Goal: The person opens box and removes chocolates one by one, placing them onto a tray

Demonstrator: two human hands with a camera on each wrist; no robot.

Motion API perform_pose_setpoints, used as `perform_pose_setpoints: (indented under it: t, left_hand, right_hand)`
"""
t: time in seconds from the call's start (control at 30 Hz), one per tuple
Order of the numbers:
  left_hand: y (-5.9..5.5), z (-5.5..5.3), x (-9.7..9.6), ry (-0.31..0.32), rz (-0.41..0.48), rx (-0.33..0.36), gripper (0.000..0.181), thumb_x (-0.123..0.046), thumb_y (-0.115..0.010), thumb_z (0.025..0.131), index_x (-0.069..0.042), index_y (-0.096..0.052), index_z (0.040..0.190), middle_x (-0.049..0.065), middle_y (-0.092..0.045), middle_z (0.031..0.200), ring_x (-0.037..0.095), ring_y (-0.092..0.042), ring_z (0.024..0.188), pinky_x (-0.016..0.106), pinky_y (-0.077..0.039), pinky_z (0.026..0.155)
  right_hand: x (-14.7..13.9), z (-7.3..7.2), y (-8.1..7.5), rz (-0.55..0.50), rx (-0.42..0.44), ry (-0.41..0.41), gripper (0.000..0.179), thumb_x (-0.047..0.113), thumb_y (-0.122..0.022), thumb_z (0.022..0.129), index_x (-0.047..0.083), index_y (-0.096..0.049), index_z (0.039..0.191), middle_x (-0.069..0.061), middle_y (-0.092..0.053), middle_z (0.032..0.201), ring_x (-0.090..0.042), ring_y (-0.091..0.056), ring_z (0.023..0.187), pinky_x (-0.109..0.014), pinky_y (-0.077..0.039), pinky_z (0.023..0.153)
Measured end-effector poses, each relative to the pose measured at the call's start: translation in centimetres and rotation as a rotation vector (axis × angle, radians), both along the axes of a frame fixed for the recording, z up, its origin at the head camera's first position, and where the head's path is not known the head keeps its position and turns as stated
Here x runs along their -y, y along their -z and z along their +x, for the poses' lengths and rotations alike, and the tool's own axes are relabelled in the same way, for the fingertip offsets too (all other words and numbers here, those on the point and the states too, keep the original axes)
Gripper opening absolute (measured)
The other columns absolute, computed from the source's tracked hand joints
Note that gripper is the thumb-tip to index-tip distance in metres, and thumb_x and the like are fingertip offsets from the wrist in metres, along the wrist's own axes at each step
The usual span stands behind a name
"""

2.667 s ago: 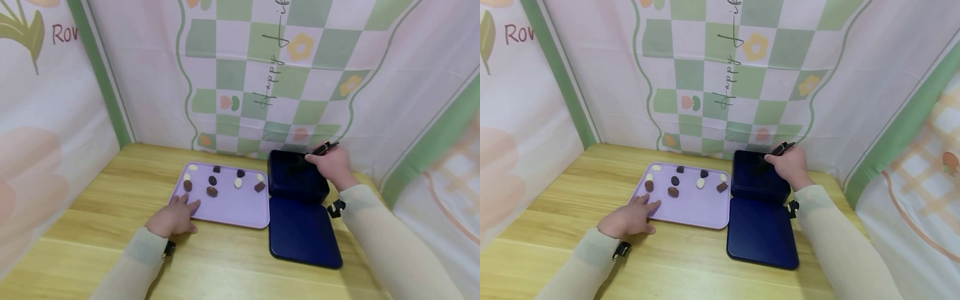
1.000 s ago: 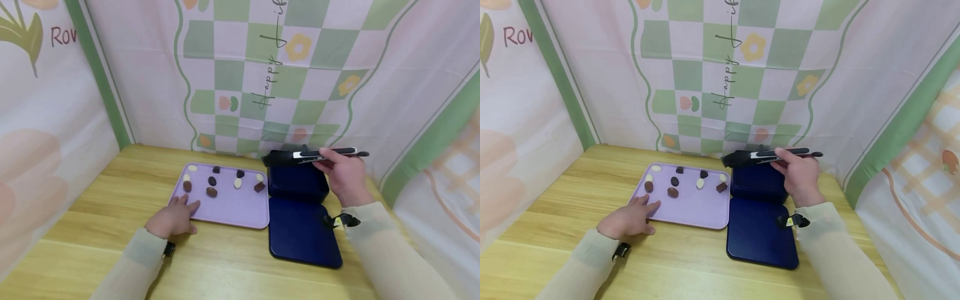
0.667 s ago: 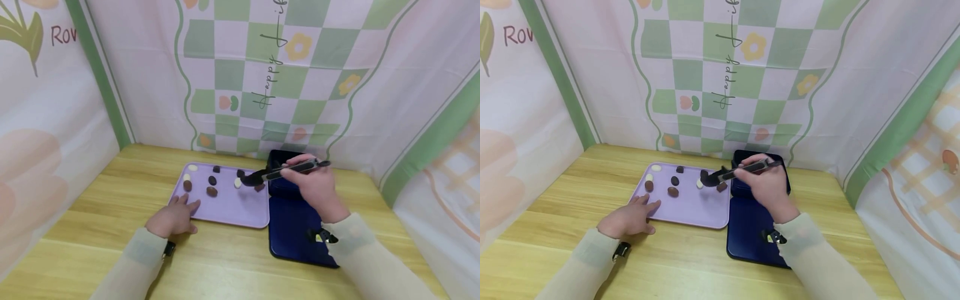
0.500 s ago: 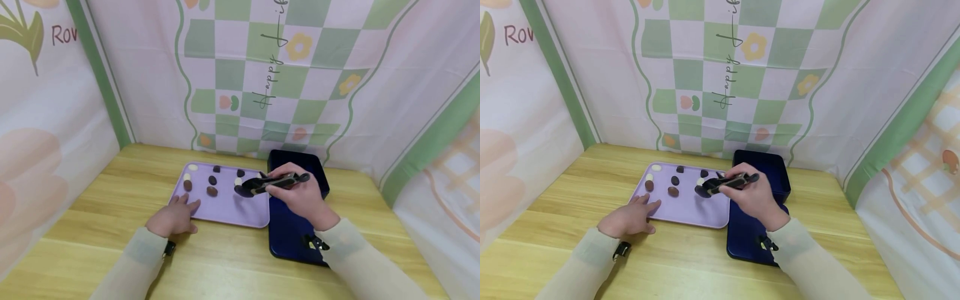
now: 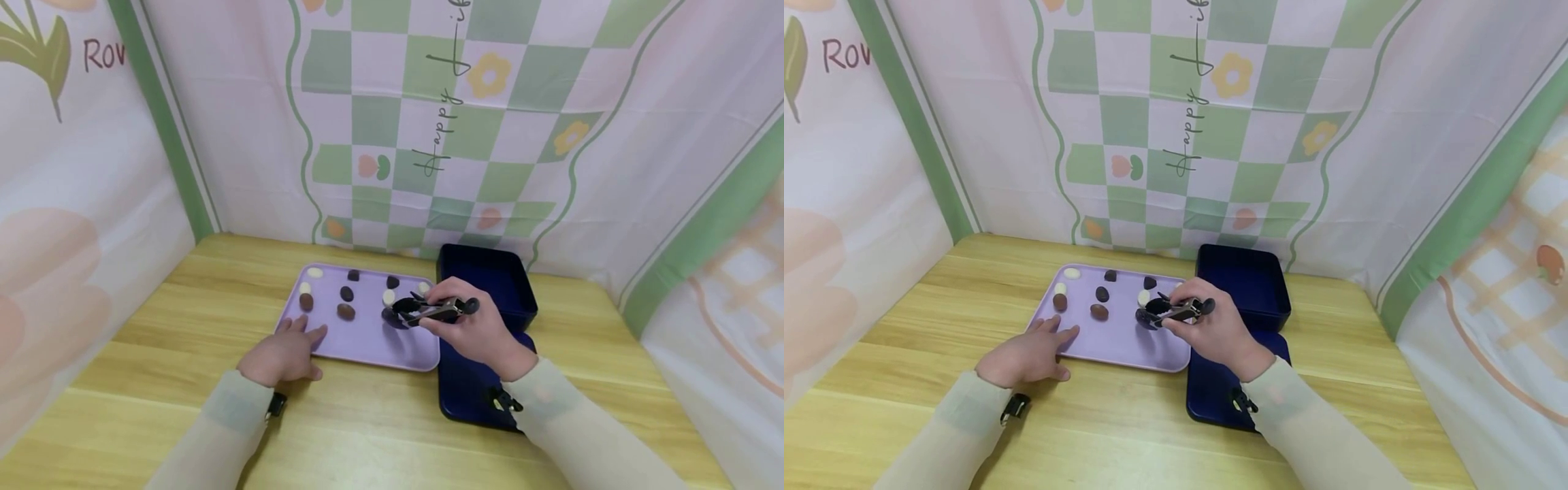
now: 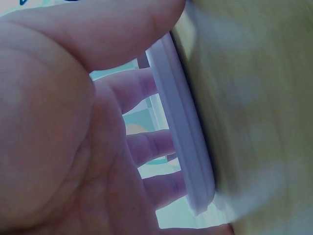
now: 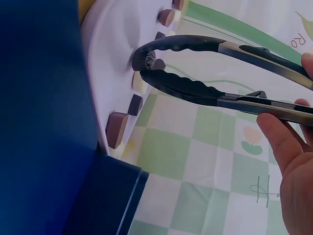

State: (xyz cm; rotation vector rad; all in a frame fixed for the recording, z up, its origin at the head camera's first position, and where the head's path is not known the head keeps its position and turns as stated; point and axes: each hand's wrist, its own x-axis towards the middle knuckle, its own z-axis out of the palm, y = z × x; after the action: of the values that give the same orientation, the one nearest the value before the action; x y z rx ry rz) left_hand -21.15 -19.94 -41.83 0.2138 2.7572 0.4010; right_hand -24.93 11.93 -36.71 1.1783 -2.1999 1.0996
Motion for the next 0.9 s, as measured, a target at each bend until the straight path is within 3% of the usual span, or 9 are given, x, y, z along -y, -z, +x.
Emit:
perform_pose_setpoints:
  t: [0.17, 0.33, 0.57, 0.73, 0.9]
  left_hand:
    - [-0.28, 0.15, -0.02, -0.001, 0.002, 0.0, 0.081, -0.032, -0.079, 0.085, -0.015, -0.039, 0.154, 0.025, -0.016, 0.161, 0.052, -0.009, 0.144, 0.071, -0.023, 0.108]
    - [-0.37, 0.25, -0.07, -0.013, 0.01, 0.013, 0.08, -0.031, -0.078, 0.086, -0.015, -0.039, 0.154, 0.024, -0.015, 0.161, 0.052, -0.008, 0.144, 0.071, -0.022, 0.107]
    - [-0.4, 0.26, -0.08, -0.01, 0.013, 0.004, 0.081, -0.031, -0.079, 0.085, -0.015, -0.04, 0.154, 0.025, -0.016, 0.161, 0.052, -0.009, 0.144, 0.072, -0.023, 0.107]
    - [-0.18, 0.1, -0.04, -0.008, 0.01, 0.011, 0.081, -0.032, -0.078, 0.085, -0.016, -0.039, 0.154, 0.024, -0.015, 0.161, 0.052, -0.008, 0.144, 0.071, -0.022, 0.107]
    - [-0.06, 0.07, 0.02, -0.012, 0.002, 0.018, 0.081, -0.033, -0.078, 0.085, -0.016, -0.039, 0.154, 0.025, -0.015, 0.161, 0.053, -0.008, 0.144, 0.071, -0.022, 0.108]
  right_hand:
    - [-0.38, -0.38, 0.38, 0.016, 0.008, 0.0, 0.034, 0.007, -0.088, 0.075, 0.009, -0.068, 0.102, -0.006, -0.066, 0.103, -0.015, -0.065, 0.082, -0.028, -0.054, 0.059]
    - [-0.45, -0.31, 0.36, 0.011, 0.0, 0.0, 0.032, 0.007, -0.087, 0.077, 0.008, -0.067, 0.102, -0.005, -0.066, 0.102, -0.016, -0.066, 0.081, -0.034, -0.056, 0.057]
    - [-0.15, -0.3, 0.45, -0.009, 0.003, 0.011, 0.03, 0.006, -0.087, 0.077, 0.008, -0.068, 0.099, -0.003, -0.067, 0.1, -0.025, -0.066, 0.082, -0.024, -0.053, 0.061]
    - [0.04, -0.2, 0.44, -0.001, 0.008, 0.023, 0.03, 0.007, -0.087, 0.076, 0.008, -0.068, 0.1, 0.0, -0.066, 0.1, -0.018, -0.065, 0.081, -0.026, -0.052, 0.058]
    - [-0.05, 0.18, 0.44, 0.001, 0.053, 0.066, 0.035, 0.012, -0.088, 0.076, 0.011, -0.067, 0.103, -0.002, -0.065, 0.108, -0.016, -0.063, 0.09, -0.029, -0.054, 0.071]
